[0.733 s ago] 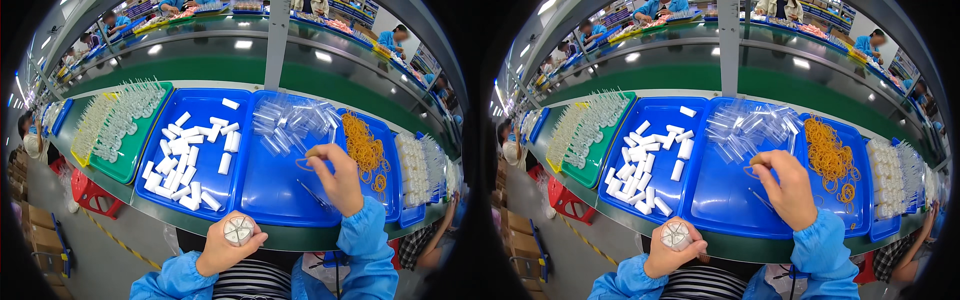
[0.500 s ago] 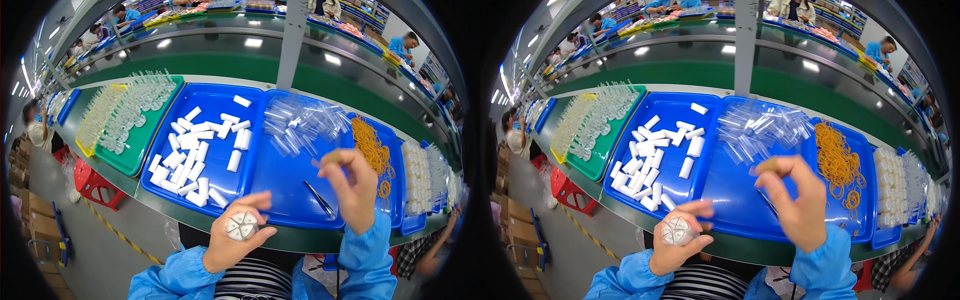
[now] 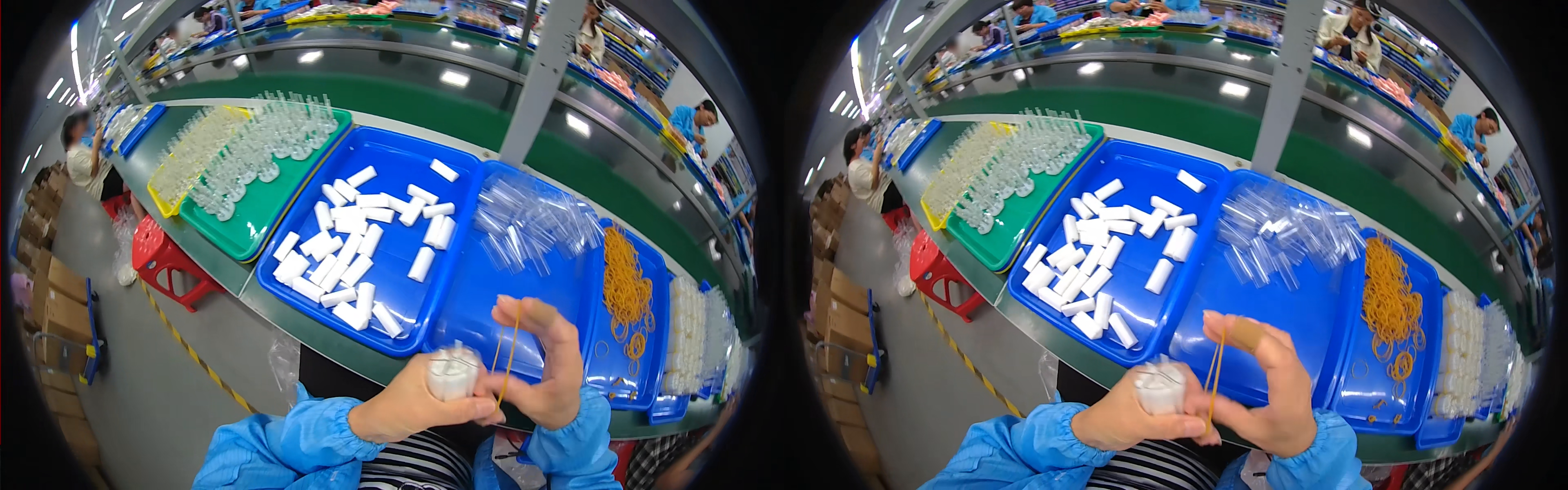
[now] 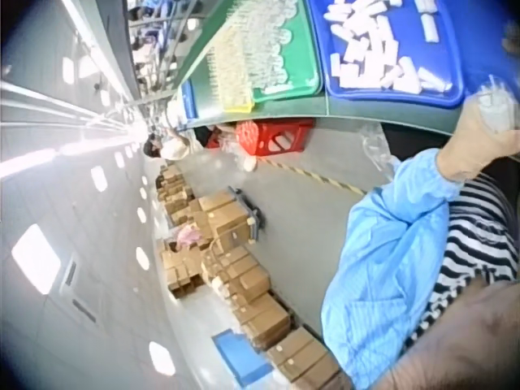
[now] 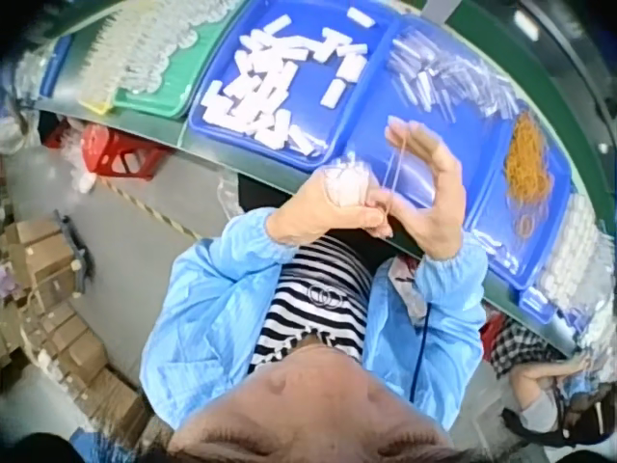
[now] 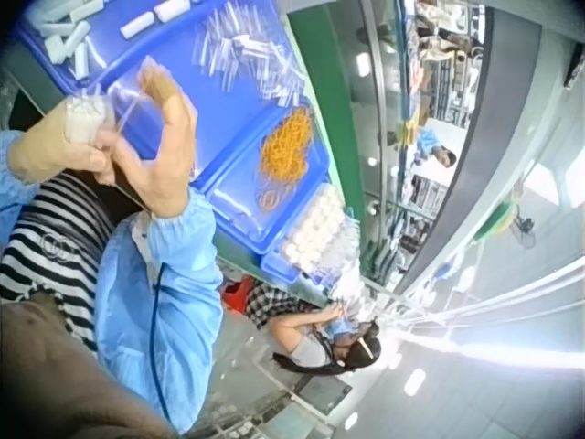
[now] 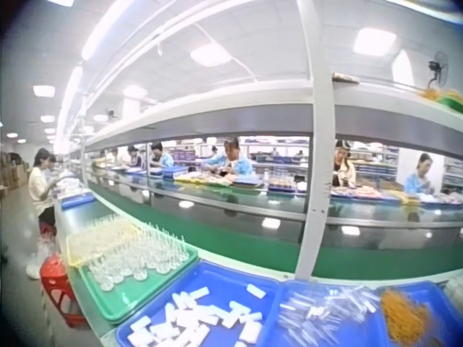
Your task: The person assembles small white cylindrical components by inserting clear plastic tubes into them. They then secure the assembled units with yellow rubber bands and place the finished items into a tray. The process is repeated continuously with materials organized in blue trays on a factory workbench.
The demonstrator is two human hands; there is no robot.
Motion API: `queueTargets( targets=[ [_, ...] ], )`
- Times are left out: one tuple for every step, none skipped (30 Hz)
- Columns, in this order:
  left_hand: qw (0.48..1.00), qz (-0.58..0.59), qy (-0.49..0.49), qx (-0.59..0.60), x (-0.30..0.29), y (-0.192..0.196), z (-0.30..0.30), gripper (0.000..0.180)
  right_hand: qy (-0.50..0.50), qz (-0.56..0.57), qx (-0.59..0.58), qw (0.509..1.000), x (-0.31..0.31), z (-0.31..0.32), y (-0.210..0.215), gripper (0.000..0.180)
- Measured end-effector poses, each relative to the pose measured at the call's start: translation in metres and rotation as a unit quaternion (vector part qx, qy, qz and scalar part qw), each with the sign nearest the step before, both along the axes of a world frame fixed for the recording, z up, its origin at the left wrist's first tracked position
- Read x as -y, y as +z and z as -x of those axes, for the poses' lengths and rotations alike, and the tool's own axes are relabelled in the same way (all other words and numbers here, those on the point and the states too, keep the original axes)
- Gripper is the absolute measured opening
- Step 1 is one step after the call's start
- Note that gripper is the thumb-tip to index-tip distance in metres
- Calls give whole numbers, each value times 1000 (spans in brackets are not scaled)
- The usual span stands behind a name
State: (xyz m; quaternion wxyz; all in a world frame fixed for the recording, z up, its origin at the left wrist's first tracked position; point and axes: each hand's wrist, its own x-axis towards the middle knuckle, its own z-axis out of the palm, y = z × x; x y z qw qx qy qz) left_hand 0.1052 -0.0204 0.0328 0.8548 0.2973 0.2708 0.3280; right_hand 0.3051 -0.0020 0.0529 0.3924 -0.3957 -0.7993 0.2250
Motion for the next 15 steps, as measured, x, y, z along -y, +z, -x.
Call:
queueTargets(
  targets=[
    [997, -52, -46, -26, -1, -8, 5, 20, 61, -5, 55, 997, -4, 5, 12, 80],
    [988, -109, -96, -49, -6, -19, 5, 19, 115, -19, 117, 986, -8, 9, 24, 94],
    [947, -284, -79, -127, -4, -35, -1, 20, 151, -11, 118, 981, -5, 16, 19, 98],
    [841, -518, 19, -158, -3, -44, -11, 24, 220, -5, 172, 960, -3, 15, 16, 102],
    [874, -458, -11, -162, 0, -45, -13, 22, 211, 27, 201, 956, -5, 18, 19, 87],
    [903, -398, -39, -158, 2, -42, -12, 22, 224, -23, 245, 943, -9, 0, 10, 97],
    [916, -378, -33, -135, -5, -34, -14, 24, 137, -54, 203, 968, 4, 0, 35, 51],
    [928, -351, -19, -124, -9, -28, -14, 27, 62, -75, 232, 968, 10, -14, 26, 64],
    [896, -415, 147, -55, -10, -42, -17, 28, 59, -105, 239, 964, 7, -23, 17, 59],
    [928, -340, 142, -56, -10, -35, -3, 29, 47, -130, 255, 957, 7, -31, 7, 50],
    [954, -262, 136, -50, -8, -20, 11, 29, 75, -173, 272, 944, 3, -36, 3, 38],
    [975, -183, 123, -36, -8, -12, 20, 30, 92, -109, 182, 973, 5, -35, 1, 35],
    [973, -167, 142, -71, -11, -16, 22, 31, 109, -39, 93, 989, 10, -33, -2, 33],
    [966, -164, 193, -54, -14, -13, 18, 30, 132, 7, -93, 987, 21, -37, -9, 37],
    [955, -158, 248, -50, -21, -22, 8, 30, 153, 59, -271, 949, 28, -37, -15, 42]
  ],
)
